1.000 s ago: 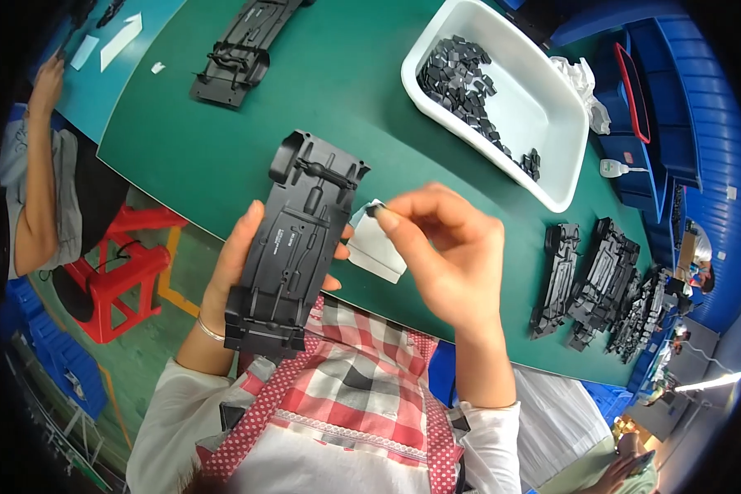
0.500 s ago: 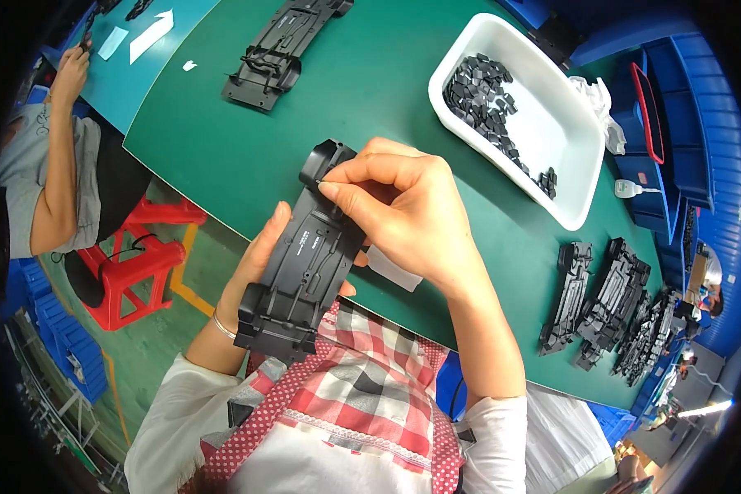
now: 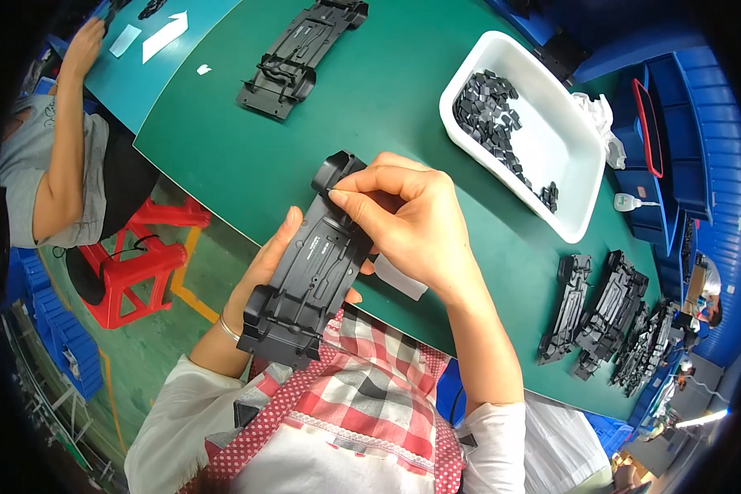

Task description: Assembling small plastic components onto a toy car chassis at a factory assembly line workstation.

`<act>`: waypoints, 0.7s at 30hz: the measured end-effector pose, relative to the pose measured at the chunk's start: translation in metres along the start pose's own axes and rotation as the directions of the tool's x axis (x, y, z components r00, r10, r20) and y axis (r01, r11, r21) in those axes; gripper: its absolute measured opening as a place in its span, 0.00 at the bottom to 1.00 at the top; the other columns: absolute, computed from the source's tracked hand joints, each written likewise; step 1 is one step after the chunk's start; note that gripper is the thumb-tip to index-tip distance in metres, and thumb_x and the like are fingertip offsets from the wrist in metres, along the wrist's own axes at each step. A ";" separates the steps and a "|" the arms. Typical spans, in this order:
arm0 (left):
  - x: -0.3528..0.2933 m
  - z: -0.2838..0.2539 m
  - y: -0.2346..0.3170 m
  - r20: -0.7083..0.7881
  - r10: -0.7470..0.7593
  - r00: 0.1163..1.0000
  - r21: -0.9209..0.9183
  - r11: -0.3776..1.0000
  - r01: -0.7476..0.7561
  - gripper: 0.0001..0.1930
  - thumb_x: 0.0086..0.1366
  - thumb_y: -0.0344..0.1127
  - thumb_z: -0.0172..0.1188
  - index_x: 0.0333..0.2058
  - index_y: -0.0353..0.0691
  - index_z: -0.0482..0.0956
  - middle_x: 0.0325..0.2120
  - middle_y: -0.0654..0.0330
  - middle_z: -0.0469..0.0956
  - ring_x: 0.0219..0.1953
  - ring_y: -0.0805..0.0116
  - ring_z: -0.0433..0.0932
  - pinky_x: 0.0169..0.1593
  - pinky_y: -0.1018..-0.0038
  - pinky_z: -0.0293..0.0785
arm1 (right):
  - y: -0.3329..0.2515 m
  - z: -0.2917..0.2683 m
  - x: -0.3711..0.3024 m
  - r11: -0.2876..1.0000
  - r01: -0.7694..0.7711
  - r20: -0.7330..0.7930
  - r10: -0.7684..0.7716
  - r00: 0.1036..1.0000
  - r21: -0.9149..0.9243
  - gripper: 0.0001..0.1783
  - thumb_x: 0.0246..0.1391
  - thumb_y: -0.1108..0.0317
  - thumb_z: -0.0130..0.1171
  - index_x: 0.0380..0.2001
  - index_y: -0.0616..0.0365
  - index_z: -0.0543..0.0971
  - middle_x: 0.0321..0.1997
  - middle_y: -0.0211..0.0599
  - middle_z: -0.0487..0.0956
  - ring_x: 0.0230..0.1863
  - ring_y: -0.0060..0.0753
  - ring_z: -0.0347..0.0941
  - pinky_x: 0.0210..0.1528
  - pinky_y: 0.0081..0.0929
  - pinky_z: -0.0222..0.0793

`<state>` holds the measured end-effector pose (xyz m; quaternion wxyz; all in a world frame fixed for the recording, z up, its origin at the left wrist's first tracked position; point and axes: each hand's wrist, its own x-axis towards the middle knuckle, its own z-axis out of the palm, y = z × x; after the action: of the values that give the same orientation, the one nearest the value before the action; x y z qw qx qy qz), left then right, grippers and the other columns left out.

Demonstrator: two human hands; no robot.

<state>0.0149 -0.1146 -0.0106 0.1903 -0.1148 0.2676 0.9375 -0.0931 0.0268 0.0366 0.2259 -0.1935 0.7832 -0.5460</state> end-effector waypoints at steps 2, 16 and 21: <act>0.000 -0.004 -0.001 0.013 -0.007 1.000 0.006 1.000 0.007 0.34 0.71 0.60 0.35 0.54 0.30 0.67 0.41 0.50 0.77 0.33 0.63 0.83 0.37 0.76 0.83 | 0.000 0.000 0.000 0.999 0.030 -0.004 -0.031 1.000 -0.017 0.04 0.48 0.76 0.66 0.29 0.64 0.84 0.24 0.28 0.74 0.25 0.16 0.67 0.26 0.17 0.61; -0.002 -0.001 0.002 -0.008 -0.033 0.999 -0.012 0.999 0.033 0.34 0.71 0.61 0.34 0.53 0.31 0.67 0.40 0.50 0.78 0.32 0.63 0.83 0.36 0.77 0.82 | -0.001 0.003 0.001 0.997 0.051 -0.019 -0.052 0.998 -0.055 0.04 0.47 0.75 0.67 0.29 0.63 0.84 0.24 0.28 0.75 0.24 0.16 0.68 0.25 0.17 0.63; -0.002 -0.001 0.003 -0.003 -0.043 0.999 0.008 0.999 0.043 0.34 0.71 0.60 0.34 0.53 0.31 0.68 0.39 0.50 0.78 0.33 0.63 0.83 0.37 0.77 0.82 | 0.001 0.004 -0.001 0.994 0.081 -0.034 -0.084 0.996 -0.078 0.04 0.47 0.75 0.66 0.29 0.63 0.84 0.24 0.29 0.75 0.24 0.16 0.69 0.24 0.16 0.63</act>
<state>0.0157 -0.1180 -0.0099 0.2105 -0.1211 0.2690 0.9320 -0.0896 0.0246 0.0346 0.1808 -0.2241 0.7990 -0.5279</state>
